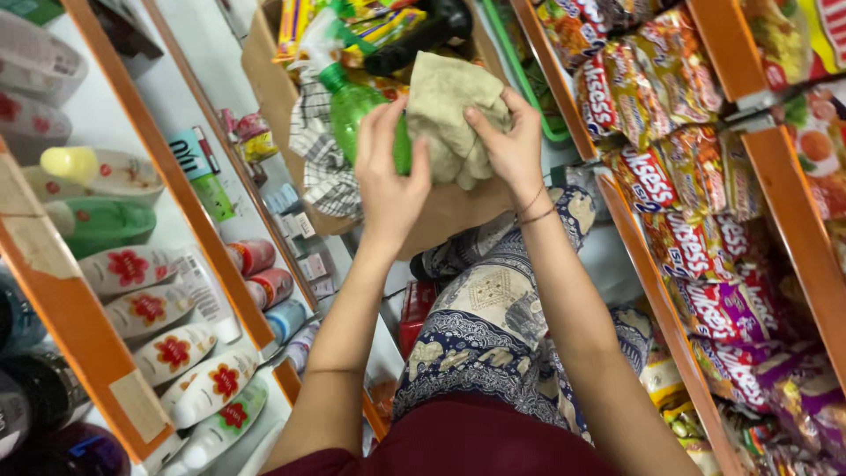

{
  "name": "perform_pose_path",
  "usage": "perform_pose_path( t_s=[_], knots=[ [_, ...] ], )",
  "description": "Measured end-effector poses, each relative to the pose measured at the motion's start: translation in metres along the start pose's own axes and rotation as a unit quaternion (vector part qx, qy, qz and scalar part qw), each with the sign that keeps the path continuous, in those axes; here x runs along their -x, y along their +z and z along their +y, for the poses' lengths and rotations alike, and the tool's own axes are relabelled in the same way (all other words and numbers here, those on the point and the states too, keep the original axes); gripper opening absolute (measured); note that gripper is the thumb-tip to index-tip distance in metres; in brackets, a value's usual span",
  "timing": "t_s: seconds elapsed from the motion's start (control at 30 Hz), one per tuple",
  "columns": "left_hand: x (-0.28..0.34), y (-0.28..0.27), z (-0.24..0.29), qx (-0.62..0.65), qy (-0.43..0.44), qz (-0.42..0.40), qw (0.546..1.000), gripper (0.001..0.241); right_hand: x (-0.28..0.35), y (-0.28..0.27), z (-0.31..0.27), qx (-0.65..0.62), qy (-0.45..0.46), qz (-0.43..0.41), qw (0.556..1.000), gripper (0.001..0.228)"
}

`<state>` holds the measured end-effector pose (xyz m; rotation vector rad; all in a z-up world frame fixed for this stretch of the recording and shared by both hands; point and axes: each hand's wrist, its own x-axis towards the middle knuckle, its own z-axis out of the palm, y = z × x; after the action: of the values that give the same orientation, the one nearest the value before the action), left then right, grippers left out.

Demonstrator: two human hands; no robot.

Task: The person wipes the edges of store shelves using a cloth, occasionally picking up items from a box to clear the area.

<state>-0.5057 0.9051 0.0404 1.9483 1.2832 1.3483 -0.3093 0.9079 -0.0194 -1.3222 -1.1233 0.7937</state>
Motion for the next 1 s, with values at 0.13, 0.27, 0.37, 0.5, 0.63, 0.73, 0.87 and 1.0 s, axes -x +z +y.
perform_pose_path(
  t_s=[0.13, 0.27, 0.37, 0.5, 0.63, 0.73, 0.87, 1.0],
  knots=[
    [0.007, -0.037, -0.048, -0.147, -0.073, 0.079, 0.983, 0.046, -0.015, 0.016, 0.009, 0.265, -0.061, 0.035, 0.962, 0.051],
    [0.013, -0.054, -0.099, -0.169, -0.173, 0.023, 0.97, 0.069, 0.0, 0.035, -0.011, 0.393, -0.134, 0.081, 0.906, 0.081],
    [0.021, -0.053, -0.112, -0.112, -0.199, -0.01, 0.974, 0.068, 0.011, 0.067, -0.031, 0.447, -0.217, 0.088, 0.863, 0.079],
    [0.025, -0.058, -0.118, -0.054, -0.199, -0.036, 0.978, 0.084, 0.027, 0.098, -0.056, 0.325, -0.187, -0.114, 0.92, 0.091],
    [0.018, -0.062, -0.117, -0.078, -0.166, -0.025, 0.983, 0.077, 0.028, 0.119, -0.061, 0.418, -0.199, -0.138, 0.876, 0.097],
    [0.012, -0.064, -0.108, -0.123, -0.271, -0.039, 0.954, 0.05, 0.032, 0.126, -0.056, 0.424, -0.182, -0.123, 0.878, 0.098],
    [0.013, -0.071, -0.105, -0.086, -0.209, 0.105, 0.968, 0.028, 0.034, 0.131, -0.049, 0.419, -0.175, -0.105, 0.885, 0.097],
    [0.018, -0.09, -0.125, 0.081, -0.143, 0.252, 0.954, 0.026, 0.039, 0.139, -0.046, 0.434, -0.175, -0.095, 0.879, 0.096]
  ],
)
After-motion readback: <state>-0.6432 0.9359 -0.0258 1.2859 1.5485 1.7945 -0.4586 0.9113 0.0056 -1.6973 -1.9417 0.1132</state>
